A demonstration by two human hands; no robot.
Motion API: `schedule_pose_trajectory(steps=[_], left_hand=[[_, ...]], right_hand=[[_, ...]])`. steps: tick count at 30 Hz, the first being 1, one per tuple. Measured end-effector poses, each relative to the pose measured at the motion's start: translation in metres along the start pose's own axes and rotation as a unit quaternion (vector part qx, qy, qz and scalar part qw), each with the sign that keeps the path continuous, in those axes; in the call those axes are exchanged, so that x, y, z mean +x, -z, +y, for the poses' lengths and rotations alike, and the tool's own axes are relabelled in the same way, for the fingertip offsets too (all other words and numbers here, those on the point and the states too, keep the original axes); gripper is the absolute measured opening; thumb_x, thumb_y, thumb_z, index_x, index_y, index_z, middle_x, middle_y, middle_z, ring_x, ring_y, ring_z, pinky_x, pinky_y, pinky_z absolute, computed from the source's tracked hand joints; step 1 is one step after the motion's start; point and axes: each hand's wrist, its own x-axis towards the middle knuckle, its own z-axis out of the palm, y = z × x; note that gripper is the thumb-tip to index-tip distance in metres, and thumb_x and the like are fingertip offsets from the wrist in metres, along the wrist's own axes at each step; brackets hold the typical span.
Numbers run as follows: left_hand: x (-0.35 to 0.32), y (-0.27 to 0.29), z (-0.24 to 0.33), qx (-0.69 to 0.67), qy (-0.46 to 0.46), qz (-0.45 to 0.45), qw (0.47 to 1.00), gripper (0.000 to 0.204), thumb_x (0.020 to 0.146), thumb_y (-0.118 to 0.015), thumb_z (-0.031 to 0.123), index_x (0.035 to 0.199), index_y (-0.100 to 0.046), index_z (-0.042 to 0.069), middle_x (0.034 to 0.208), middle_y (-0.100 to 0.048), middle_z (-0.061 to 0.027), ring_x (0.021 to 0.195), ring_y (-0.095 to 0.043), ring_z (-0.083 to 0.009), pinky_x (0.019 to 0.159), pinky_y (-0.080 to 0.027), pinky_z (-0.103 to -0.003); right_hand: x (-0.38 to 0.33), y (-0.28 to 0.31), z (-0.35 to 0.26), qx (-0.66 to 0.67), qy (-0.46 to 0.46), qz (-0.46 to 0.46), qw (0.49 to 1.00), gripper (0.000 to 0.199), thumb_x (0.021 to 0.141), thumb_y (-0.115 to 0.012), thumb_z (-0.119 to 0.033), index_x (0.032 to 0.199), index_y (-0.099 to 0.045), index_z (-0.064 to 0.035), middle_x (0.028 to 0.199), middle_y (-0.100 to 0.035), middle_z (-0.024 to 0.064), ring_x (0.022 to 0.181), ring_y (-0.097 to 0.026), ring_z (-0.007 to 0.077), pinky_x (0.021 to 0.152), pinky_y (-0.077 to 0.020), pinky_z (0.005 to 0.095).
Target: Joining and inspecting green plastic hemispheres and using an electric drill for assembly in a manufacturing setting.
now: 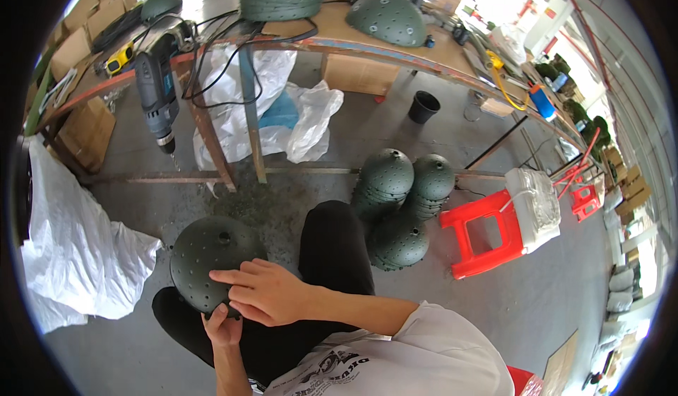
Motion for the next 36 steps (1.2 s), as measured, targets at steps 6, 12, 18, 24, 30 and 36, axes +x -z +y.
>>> schedule_pose_trajectory(steps=[6, 12, 18, 24, 30, 36], left_hand=[[0.001, -0.016, 0.001, 0.008, -0.011, 0.028, 1.0, 0.065, 0.078, -0.068, 0.01, 0.136, -0.044, -0.004, 0.123, -0.059, -0.0158, 0.109, -0.061, -0.0288, 0.09, -0.051, -0.037], [-0.001, 0.0, 0.003, 0.013, 0.026, -0.022, 0.999, 0.063, 0.08, -0.069, 0.01, 0.137, -0.044, -0.002, 0.128, -0.057, -0.0143, 0.118, -0.058, -0.0288, 0.1, -0.049, -0.041], [-0.001, -0.004, 0.001, 0.016, 0.02, 0.0, 1.0, 0.06, 0.081, -0.069, 0.009, 0.135, -0.046, -0.001, 0.125, -0.058, -0.0156, 0.112, -0.061, -0.0322, 0.09, -0.054, -0.043], [0.002, 0.011, -0.006, 0.016, 0.011, 0.015, 1.0, 0.06, 0.082, -0.068, 0.008, 0.136, -0.043, -0.002, 0.123, -0.057, -0.0204, 0.103, -0.063, -0.0411, 0.06, -0.061, -0.055], [0.01, 0.014, -0.013, 0.008, 0.006, 0.005, 1.0, 0.06, 0.083, -0.067, 0.008, 0.136, -0.041, -0.003, 0.121, -0.056, -0.0226, 0.098, -0.064, -0.0436, 0.045, -0.059, -0.057], [0.008, 0.015, -0.013, 0.013, 0.004, 0.008, 1.0, 0.06, 0.083, -0.066, 0.008, 0.136, -0.041, -0.003, 0.12, -0.056, -0.0228, 0.096, -0.064, -0.0434, 0.045, -0.059, -0.055]], right_hand=[[-0.004, 0.003, -0.001, 0.0, -0.008, -0.037, 0.999, 0.009, 0.083, -0.065, -0.011, 0.082, -0.057, -0.0058, 0.142, -0.052, 0.0134, 0.075, -0.054, 0.024, 0.07, -0.0459, 0.0358], [-0.008, 0.007, 0.001, 0.03, -0.023, -0.038, 0.999, 0.008, 0.085, -0.064, -0.01, 0.085, -0.059, -0.0036, 0.133, -0.056, 0.0139, 0.078, -0.056, 0.0256, 0.072, -0.0463, 0.0385], [-0.002, 0.035, 0.02, 0.037, -0.014, -0.01, 0.999, 0.007, 0.086, -0.062, -0.009, 0.09, -0.059, -0.003, 0.111, -0.063, 0.0126, 0.083, -0.061, 0.0298, 0.074, -0.0482, 0.0414], [0.009, 0.126, 0.071, -0.029, -0.12, 0.078, 0.989, 0.008, 0.09, -0.056, -0.005, 0.096, -0.061, -0.0015, 0.091, -0.066, 0.0082, 0.075, -0.061, 0.0212, 0.066, -0.0498, 0.0348], [0.049, 0.237, 0.133, -0.072, -0.294, 0.252, 0.919, 0.032, 0.1, -0.046, -0.02, 0.081, -0.059, 0.0023, 0.068, -0.061, 0.014, 0.063, -0.059, 0.0198, 0.062, -0.0482, 0.0352], [0.085, 0.263, 0.138, -0.176, -0.278, 0.234, 0.915, 0.033, 0.1, -0.05, -0.026, 0.091, -0.062, 0.0027, 0.071, -0.059, 0.0238, 0.066, -0.059, 0.0356, 0.065, -0.0472, 0.0383]])
